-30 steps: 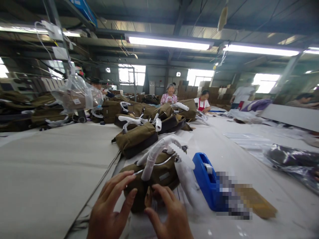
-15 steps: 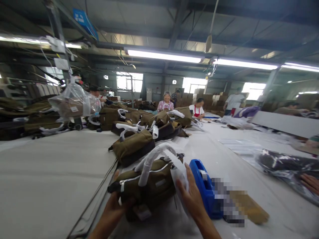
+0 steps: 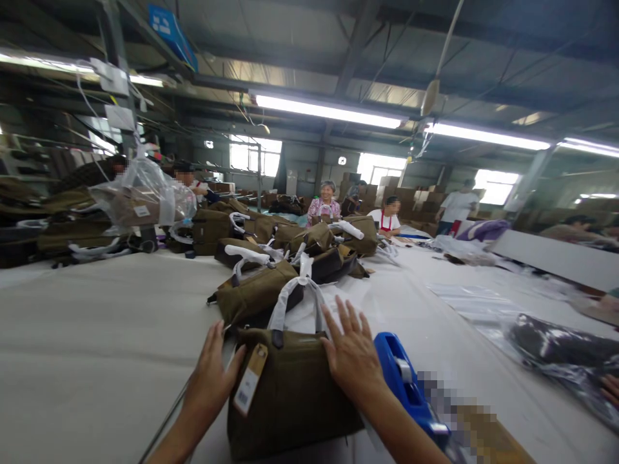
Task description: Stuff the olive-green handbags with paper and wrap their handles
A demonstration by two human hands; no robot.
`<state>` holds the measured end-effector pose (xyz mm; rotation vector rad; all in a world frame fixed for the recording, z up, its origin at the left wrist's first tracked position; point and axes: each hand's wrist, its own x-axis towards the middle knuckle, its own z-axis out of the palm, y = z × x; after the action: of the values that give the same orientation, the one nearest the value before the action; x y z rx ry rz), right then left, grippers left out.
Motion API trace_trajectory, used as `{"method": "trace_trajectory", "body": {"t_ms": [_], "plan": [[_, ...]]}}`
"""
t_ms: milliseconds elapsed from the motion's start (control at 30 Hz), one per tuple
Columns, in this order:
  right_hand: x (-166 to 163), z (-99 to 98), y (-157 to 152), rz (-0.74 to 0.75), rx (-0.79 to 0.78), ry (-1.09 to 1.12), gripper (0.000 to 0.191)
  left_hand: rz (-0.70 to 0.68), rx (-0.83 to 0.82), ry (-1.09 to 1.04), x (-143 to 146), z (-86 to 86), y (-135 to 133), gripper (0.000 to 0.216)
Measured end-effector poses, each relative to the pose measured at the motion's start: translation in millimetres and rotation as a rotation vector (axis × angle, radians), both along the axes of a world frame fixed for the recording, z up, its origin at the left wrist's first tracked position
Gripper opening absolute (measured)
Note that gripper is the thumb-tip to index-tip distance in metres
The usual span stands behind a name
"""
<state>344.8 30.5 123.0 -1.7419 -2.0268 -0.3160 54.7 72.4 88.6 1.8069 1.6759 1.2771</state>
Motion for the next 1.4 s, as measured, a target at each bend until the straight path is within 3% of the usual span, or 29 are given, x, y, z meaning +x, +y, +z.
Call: {"method": "trace_trajectory", "body": {"t_ms": [100, 200, 267, 367, 500, 933, 1033, 1167, 1300, 1400], "plan": [[-17, 2.1, 6, 0.349, -0.146, 0.006, 0.073, -0.034, 0.234, 0.202, 13, 29.1, -1, 0.064], [-25, 1.3, 10, 0.369, -0.212, 0.028, 0.06, -0.26, 0.352, 0.573, 44, 52.1, -2, 0.055], [-27, -3.5, 12, 0.333, -0.221, 0.018, 0.064, -0.429, 0.269, 0.765, 66, 52.3, 0, 0.051], [-28, -15.9, 15, 0.316, -0.253, 0.009, 0.063, -0.514, 0.176, 0.856, 87, 35.1, 4, 0.049], [-28, -30.4, 21, 0.33, -0.311, 0.013, 0.066, -0.507, 0.141, 0.865, 89, 12.4, 12, 0.051], [-31, -70.2, 57, 0.332, -0.398, 0.171, 0.059, -0.462, 0.081, 0.773, 90, -24.2, 45, 0.044], [-34, -71.8, 59, 0.346, -0.352, 0.319, 0.053, -0.449, 0.094, 0.706, 93, -24.4, 45, 0.04], [-25, -58.9, 62, 0.358, -0.316, 0.579, 0.042, -0.452, 0.119, 0.575, 85, -9.5, 46, 0.036], [14, -50.2, 52, 0.135, -0.248, 0.813, 0.048, -0.304, 0.138, 0.423, 43, 5.2, 45, 0.043], [40, -62.4, 26, -0.066, -0.307, 0.999, 0.072, -0.065, 0.012, 0.221, 6, -4.6, 34, 0.078]]}}
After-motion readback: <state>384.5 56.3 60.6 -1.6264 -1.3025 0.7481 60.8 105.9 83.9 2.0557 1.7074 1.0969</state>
